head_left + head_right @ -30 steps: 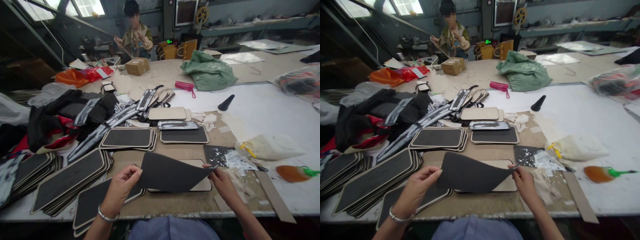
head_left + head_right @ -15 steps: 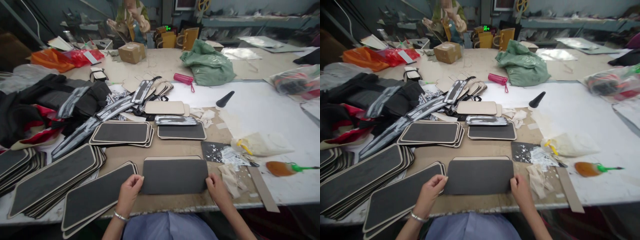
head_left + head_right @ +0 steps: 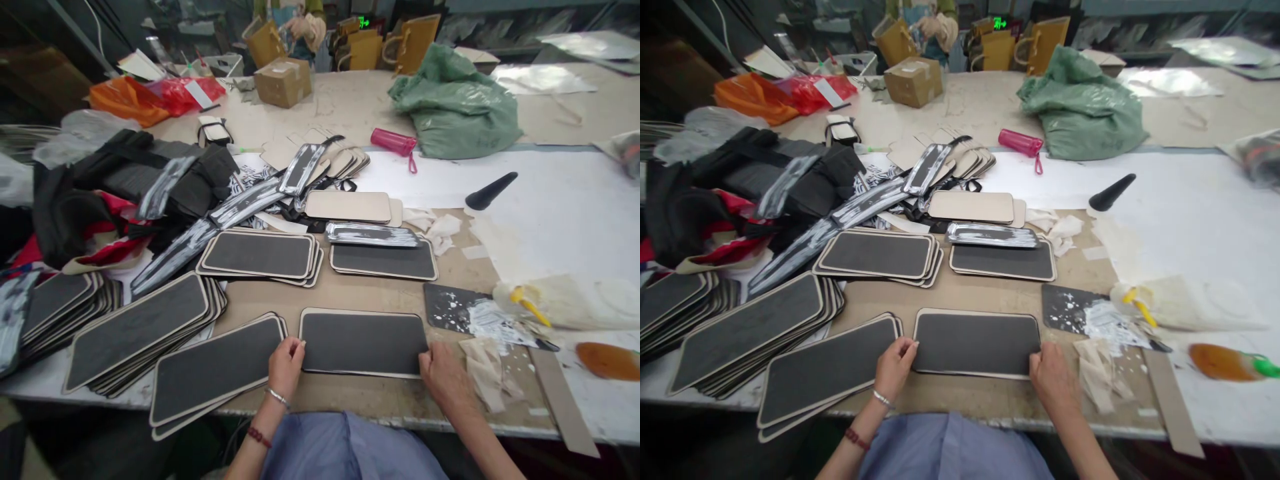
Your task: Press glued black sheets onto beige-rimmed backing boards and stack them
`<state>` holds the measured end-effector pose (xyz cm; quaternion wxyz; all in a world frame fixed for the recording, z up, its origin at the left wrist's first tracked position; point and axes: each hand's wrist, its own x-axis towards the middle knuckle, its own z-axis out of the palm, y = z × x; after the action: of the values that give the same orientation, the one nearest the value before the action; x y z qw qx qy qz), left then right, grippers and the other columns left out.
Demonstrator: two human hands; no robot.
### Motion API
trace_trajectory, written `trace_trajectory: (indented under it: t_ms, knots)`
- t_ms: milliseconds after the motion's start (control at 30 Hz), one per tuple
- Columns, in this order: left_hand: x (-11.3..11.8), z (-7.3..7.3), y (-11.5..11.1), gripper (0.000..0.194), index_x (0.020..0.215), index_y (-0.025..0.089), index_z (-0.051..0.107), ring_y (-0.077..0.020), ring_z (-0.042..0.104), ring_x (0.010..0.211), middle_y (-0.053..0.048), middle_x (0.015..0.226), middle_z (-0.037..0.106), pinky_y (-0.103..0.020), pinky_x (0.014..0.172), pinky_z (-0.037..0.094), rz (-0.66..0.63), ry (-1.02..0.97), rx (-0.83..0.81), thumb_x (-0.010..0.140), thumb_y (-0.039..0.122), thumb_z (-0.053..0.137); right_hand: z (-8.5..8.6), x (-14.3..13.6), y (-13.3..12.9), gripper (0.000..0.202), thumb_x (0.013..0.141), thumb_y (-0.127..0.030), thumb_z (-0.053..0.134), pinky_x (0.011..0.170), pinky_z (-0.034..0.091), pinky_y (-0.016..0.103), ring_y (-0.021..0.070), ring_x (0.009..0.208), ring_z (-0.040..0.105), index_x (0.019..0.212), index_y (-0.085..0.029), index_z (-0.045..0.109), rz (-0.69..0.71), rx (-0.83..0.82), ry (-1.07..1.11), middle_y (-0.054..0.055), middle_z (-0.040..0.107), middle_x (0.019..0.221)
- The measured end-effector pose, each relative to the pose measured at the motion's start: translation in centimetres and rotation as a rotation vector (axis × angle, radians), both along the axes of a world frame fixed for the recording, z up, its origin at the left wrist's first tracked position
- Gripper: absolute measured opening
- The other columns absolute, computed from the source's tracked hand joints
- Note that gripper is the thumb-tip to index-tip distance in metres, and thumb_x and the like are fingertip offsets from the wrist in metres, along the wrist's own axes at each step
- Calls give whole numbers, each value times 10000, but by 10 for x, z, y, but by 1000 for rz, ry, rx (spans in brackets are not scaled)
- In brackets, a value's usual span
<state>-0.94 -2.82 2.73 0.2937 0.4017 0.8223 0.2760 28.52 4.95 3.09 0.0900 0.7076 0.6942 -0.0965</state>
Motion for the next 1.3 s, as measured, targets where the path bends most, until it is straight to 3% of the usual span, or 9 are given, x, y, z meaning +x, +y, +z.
trace_trajectory:
  t_ms: [600,1000,1300]
  knots:
    - [3,-4,5,195,617,204,477,-162,537,623,-11,617,565,-258,618,361,-15,173,-97,807,235,453,-14,7,2,171,833,-226,363,578,312,291,164,667,527,740,-173,496,108,12,-33,59,532,797]
    - [0,-4,6,186,625,219,463,-207,568,652,-48,650,597,-285,624,380,-77,188,-121,797,278,422,-2,-5,1,179,830,-181,377,578,336,283,190,752,599,856,-132,547,20,-2,-46,104,592,889]
    - [1,-2,8,205,594,222,462,-201,573,625,-39,612,598,-275,598,382,-79,241,-130,788,288,443,-3,-5,1,175,832,-165,382,589,378,287,221,786,622,864,-113,546,43,12,-46,135,606,892]
